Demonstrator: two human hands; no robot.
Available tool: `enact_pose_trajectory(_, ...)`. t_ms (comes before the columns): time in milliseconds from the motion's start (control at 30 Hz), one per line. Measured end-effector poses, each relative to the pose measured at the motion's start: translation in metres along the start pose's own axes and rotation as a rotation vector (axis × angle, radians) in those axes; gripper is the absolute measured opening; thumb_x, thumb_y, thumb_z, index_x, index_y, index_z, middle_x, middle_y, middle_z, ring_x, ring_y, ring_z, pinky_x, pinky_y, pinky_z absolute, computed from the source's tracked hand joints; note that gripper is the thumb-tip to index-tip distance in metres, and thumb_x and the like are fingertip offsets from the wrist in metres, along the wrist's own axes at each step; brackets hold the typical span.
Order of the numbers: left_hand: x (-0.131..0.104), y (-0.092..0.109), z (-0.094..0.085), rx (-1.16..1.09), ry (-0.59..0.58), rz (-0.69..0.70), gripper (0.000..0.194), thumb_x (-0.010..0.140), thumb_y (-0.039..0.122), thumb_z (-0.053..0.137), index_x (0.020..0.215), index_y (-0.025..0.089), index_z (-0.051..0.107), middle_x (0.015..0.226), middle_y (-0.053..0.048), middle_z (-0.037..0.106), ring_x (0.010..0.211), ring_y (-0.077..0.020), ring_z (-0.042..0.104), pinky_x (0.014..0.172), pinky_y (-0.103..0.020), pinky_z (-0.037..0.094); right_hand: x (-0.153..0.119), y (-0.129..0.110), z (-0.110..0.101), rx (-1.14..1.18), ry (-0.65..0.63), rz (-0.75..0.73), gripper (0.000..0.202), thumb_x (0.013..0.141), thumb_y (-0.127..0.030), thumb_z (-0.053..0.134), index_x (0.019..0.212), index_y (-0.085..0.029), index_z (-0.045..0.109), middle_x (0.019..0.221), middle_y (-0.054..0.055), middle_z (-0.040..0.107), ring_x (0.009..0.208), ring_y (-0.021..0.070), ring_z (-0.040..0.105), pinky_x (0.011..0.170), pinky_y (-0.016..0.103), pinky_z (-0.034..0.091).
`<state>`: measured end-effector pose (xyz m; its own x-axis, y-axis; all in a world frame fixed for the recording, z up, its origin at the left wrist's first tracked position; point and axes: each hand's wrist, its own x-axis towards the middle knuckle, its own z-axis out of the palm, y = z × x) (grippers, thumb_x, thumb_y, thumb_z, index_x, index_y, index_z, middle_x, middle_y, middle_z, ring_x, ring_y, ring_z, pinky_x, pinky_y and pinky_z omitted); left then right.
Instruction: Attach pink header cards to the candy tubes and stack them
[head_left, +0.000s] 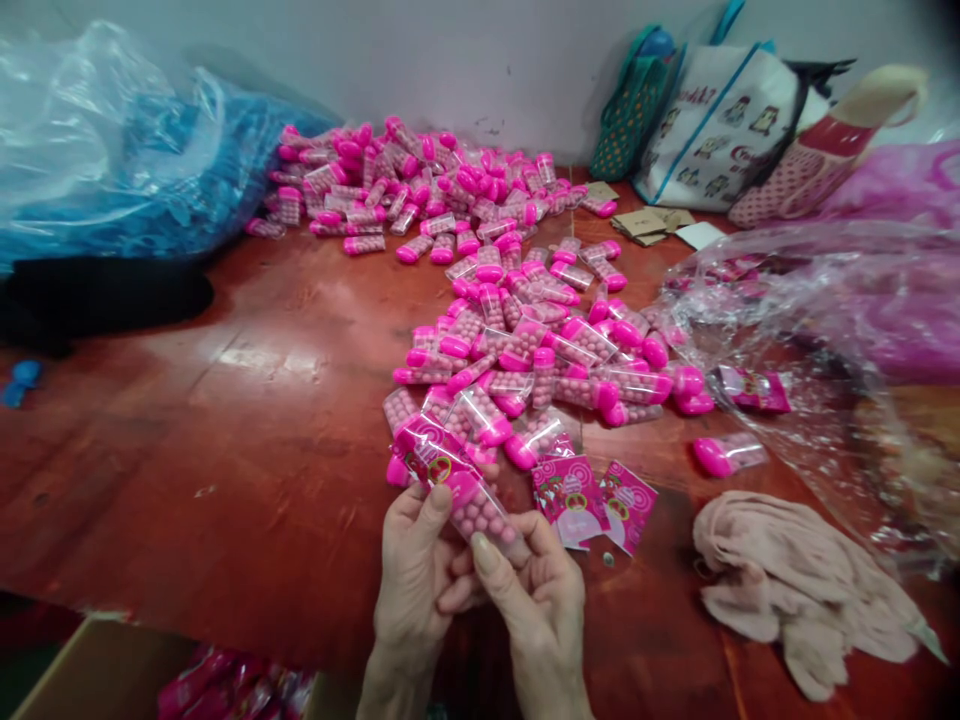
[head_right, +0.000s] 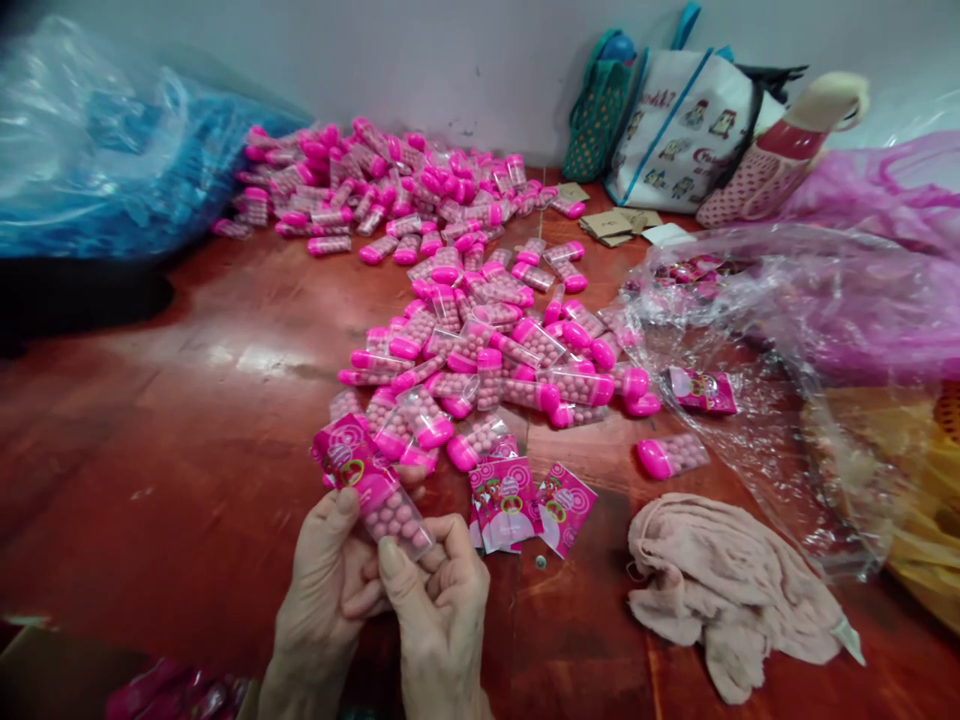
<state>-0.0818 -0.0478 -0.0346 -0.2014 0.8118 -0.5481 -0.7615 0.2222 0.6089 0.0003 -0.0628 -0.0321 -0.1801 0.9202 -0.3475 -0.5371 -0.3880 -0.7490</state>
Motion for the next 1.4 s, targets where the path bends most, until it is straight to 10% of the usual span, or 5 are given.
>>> enact_pose_trajectory(1400,0.003,-0.005,0.005,0.083,0.017,0.043,0.014,0.065,0.022,0.073,0.068,0.011,0.065,0.054,-0.002,0.062,0.033,-0.0061,0.047,0.025,-0.011,0.031,0.005,0.007,-0.006,-0.127,-0.009,-0.019,0.022,0.083,-0.034,0.060,0.077,-0.017,0.048,0.056,-0.005,0.056,0.034,0.0040,0.049,0.031,0.012,0.036)
